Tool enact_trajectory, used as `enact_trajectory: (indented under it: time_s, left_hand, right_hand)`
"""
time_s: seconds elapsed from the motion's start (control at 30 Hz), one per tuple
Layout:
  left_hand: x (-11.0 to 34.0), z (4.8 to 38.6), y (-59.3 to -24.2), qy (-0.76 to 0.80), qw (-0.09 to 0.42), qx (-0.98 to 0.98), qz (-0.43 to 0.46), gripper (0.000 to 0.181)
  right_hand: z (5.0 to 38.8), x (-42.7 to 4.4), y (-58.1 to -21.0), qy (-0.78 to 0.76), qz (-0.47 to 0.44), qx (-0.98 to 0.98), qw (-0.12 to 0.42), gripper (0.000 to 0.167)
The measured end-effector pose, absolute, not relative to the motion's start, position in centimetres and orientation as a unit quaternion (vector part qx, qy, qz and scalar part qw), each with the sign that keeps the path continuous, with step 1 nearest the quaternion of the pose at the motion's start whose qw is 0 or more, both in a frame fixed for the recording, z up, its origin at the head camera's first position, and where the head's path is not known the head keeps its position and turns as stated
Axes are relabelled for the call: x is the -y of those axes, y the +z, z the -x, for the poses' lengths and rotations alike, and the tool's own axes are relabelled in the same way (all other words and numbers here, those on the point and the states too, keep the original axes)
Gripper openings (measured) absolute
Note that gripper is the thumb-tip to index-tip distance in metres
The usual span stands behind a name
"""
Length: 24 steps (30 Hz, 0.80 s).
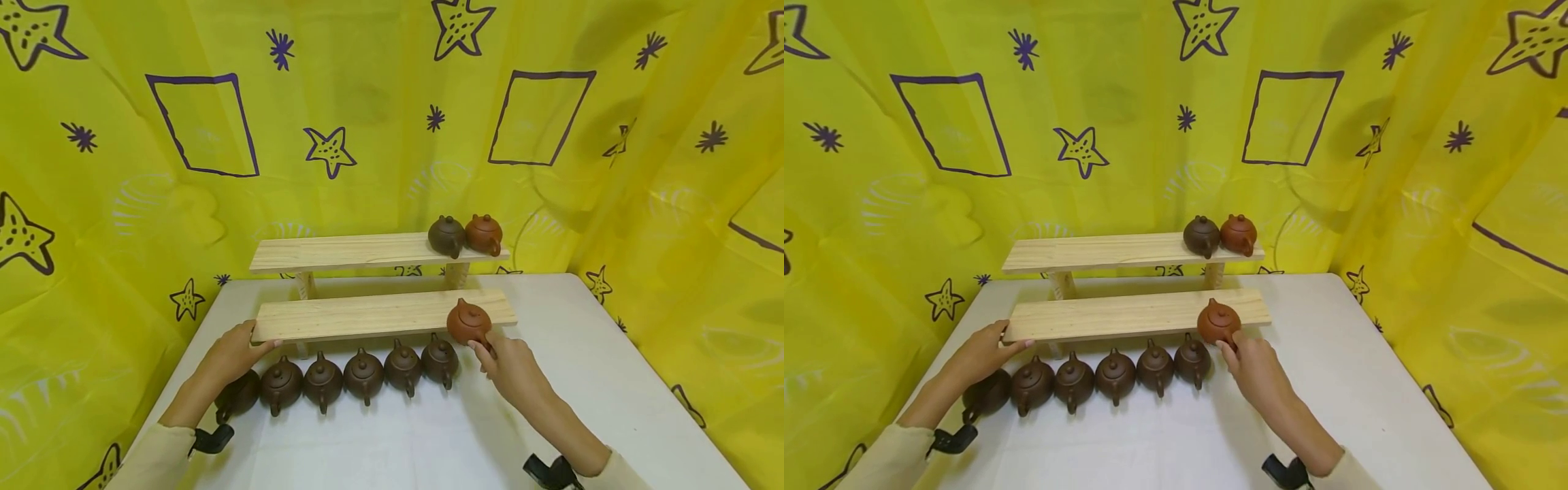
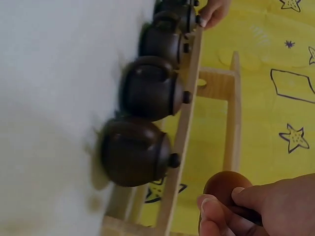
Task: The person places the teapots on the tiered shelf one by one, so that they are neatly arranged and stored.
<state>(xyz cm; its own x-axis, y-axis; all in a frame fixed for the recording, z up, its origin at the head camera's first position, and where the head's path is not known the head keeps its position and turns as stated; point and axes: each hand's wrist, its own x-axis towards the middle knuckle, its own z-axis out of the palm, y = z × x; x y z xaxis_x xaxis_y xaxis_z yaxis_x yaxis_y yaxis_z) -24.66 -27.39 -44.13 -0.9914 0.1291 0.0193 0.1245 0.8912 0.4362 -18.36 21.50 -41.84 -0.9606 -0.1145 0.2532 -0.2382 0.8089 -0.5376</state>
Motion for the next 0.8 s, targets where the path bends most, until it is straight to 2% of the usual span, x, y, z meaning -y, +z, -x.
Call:
enact_trajectory:
  time_s: [0.33,0.53,0.8]
  left_hand:
    - [27.6,24.7,-44.4,0.219,0.001,-0.974,-0.065,0.082]
    - [27.6,24.6,-44.4,0.217,0.007,-0.974,-0.060,0.083]
    - [27.5,24.7,-44.2,0.218,0.003,-0.974,-0.060,0.082]
  right_hand:
    - [23.5,-18.0,-37.5,0.270,-0.147,0.938,0.159,0.036]
    - [26.6,-15.9,-35.4,0.284,-0.156,0.933,0.155,0.034]
    - [30.1,-13.5,-34.5,0.268,-0.150,0.938,0.162,0.042]
